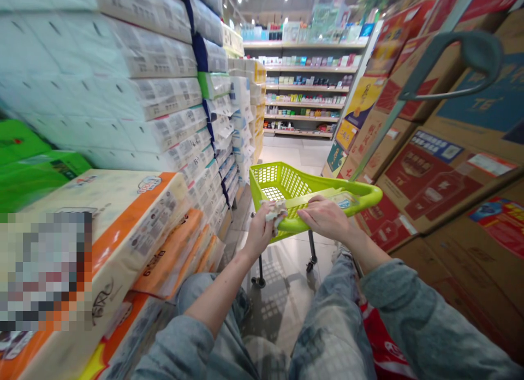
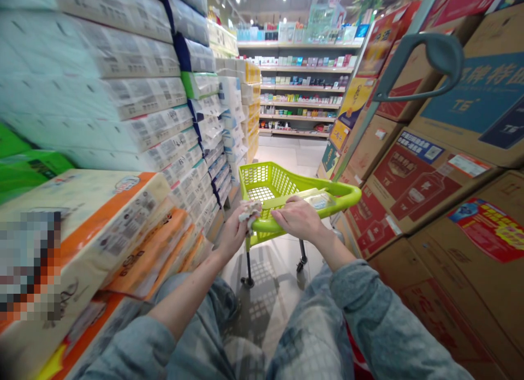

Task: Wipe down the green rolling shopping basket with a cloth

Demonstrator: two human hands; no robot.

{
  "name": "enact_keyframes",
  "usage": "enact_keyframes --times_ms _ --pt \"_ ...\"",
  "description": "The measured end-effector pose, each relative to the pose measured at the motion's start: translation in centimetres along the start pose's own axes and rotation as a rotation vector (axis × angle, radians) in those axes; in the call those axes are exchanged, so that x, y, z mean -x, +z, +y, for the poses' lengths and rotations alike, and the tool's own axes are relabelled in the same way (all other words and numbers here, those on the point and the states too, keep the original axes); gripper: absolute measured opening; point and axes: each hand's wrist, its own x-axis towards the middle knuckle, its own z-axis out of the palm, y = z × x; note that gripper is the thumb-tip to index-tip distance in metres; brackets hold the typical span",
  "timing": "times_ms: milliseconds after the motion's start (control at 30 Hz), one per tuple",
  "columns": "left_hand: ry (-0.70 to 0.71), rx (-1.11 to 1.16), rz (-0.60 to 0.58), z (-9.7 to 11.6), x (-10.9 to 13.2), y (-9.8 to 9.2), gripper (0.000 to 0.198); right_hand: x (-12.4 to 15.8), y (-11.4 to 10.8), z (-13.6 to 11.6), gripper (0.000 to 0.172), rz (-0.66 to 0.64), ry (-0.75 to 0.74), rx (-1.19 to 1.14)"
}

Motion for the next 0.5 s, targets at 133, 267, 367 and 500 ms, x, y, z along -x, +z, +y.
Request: enact_keyframes --times_ms 133,267,367,500 --pt "0.214 -0.064 -0.074 3.3 0.5 0.9 0.028 0.5 0.0 0.4 0.050 0.008 -0.040 -0.039" --pt "0.304 -0.073 -0.079 2.4 0.3 1.2 0.025 1.3 -0.3 0.6 0.046 0.034 -0.095 -0.084" --pt "0.280 -0.068 -0.005 -0.6 -0.4 1.0 0.027 1.9 -0.6 0.4 0.045 0.054 -0.117 -0.103" --pt "0.089 -0.062 -0.024 -4.9 -1.2 0.1 0.033 2.3 -1.0 0.0 0.044 0.074 -0.125 -0.132"
